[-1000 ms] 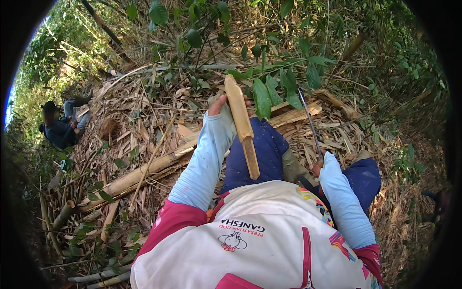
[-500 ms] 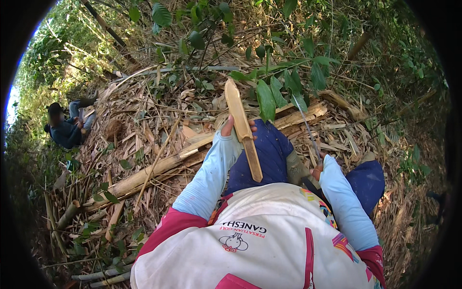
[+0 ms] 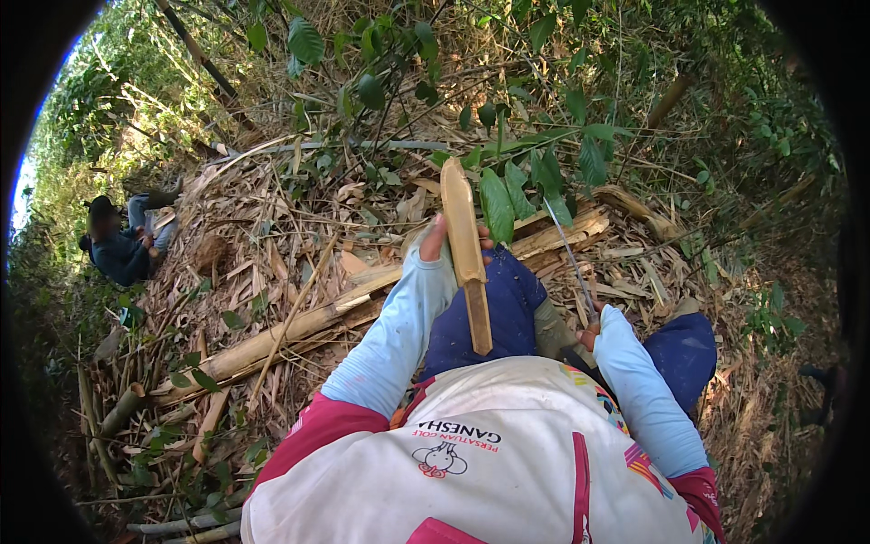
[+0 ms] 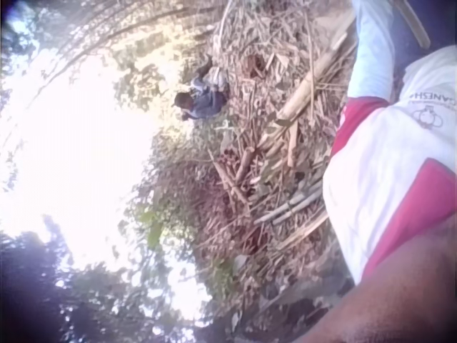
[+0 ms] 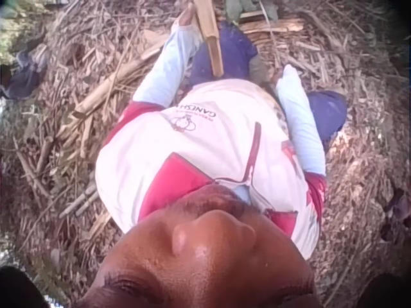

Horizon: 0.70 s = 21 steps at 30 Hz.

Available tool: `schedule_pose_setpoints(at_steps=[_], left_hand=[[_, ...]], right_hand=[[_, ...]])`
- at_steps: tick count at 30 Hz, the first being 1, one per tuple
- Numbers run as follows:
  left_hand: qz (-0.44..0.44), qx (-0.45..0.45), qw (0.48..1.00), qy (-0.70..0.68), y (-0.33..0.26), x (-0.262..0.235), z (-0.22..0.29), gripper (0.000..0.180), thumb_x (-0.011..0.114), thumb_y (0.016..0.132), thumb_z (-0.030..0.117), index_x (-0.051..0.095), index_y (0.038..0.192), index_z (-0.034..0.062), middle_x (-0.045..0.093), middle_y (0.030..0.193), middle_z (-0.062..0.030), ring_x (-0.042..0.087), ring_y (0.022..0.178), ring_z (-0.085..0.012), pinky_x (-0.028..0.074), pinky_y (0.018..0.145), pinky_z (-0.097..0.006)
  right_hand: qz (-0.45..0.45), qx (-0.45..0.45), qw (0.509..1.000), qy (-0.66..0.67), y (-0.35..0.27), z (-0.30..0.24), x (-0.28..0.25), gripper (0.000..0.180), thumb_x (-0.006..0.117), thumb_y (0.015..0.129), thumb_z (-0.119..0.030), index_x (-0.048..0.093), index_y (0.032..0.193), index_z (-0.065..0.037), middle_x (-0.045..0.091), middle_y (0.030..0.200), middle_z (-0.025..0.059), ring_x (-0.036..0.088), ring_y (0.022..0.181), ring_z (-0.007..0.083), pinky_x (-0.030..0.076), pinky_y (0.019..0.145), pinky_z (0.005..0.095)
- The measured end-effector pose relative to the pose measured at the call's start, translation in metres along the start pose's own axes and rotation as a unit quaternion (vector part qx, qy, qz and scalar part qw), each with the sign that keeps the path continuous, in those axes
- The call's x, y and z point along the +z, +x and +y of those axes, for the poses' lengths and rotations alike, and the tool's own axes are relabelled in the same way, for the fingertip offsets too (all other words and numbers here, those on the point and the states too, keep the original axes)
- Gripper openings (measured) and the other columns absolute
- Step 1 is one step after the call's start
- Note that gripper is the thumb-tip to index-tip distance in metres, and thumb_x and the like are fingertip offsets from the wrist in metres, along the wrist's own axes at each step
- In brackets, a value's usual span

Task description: The person sits on the forest floor and uses a machete to shave the outer layer off a piece of bamboo. They hold the bamboo in their left hand and repeatedly scrape the blade against it to remove thin strips of wood.

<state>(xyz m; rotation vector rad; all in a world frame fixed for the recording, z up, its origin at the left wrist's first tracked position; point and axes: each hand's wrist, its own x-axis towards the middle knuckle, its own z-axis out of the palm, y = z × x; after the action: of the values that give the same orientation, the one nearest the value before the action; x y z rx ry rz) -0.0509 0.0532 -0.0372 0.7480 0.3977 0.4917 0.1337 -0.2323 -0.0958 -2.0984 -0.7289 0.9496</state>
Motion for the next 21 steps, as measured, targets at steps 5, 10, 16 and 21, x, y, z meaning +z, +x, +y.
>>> schedule_pose_setpoints(at_steps=[5,10,16,21], left_hand=[[0.018,-0.001,0.999,0.039,0.002,0.011,0.000,0.058,0.043,0.095,0.052,0.043,0.125,0.0025,0.059,0.105,-0.0189,0.063,0.093,-0.0305,0.056,0.077,-0.044],[0.047,-0.018,0.997,0.061,0.003,0.021,0.000,0.056,0.041,0.095,0.053,0.043,0.124,0.0050,0.061,0.100,-0.0177,0.064,0.088,-0.0298,0.056,0.072,-0.043],[0.072,-0.007,0.994,0.084,0.000,0.025,-0.001,0.055,0.040,0.094,0.055,0.046,0.116,0.0046,0.062,0.093,-0.0157,0.065,0.081,-0.0279,0.056,0.069,-0.042],[0.105,-0.026,0.991,0.081,0.004,0.027,-0.004,0.056,0.039,0.094,0.056,0.048,0.115,0.0045,0.062,0.089,-0.0147,0.064,0.077,-0.0267,0.055,0.065,-0.040]], right_hand=[[0.026,-0.042,0.998,-0.032,0.004,0.015,0.002,0.066,0.072,0.069,-0.006,0.047,0.130,-0.002,0.058,0.066,0.0047,0.051,0.056,0.0124,0.044,0.055,0.0293],[0.011,-0.032,0.999,-0.025,0.018,0.038,0.007,0.067,0.070,0.070,-0.003,0.043,0.132,-0.001,0.058,0.065,0.0051,0.050,0.052,0.0124,0.043,0.051,0.0293],[0.010,-0.004,1.000,-0.019,0.024,0.052,0.008,0.070,0.076,0.066,-0.010,0.048,0.130,-0.004,0.062,0.086,0.0105,0.055,0.072,0.0177,0.047,0.070,0.0311],[0.012,-0.020,1.000,-0.019,0.027,0.062,0.011,0.068,0.073,0.069,-0.004,0.044,0.130,-0.002,0.059,0.074,0.0079,0.052,0.059,0.0148,0.044,0.056,0.0305]])
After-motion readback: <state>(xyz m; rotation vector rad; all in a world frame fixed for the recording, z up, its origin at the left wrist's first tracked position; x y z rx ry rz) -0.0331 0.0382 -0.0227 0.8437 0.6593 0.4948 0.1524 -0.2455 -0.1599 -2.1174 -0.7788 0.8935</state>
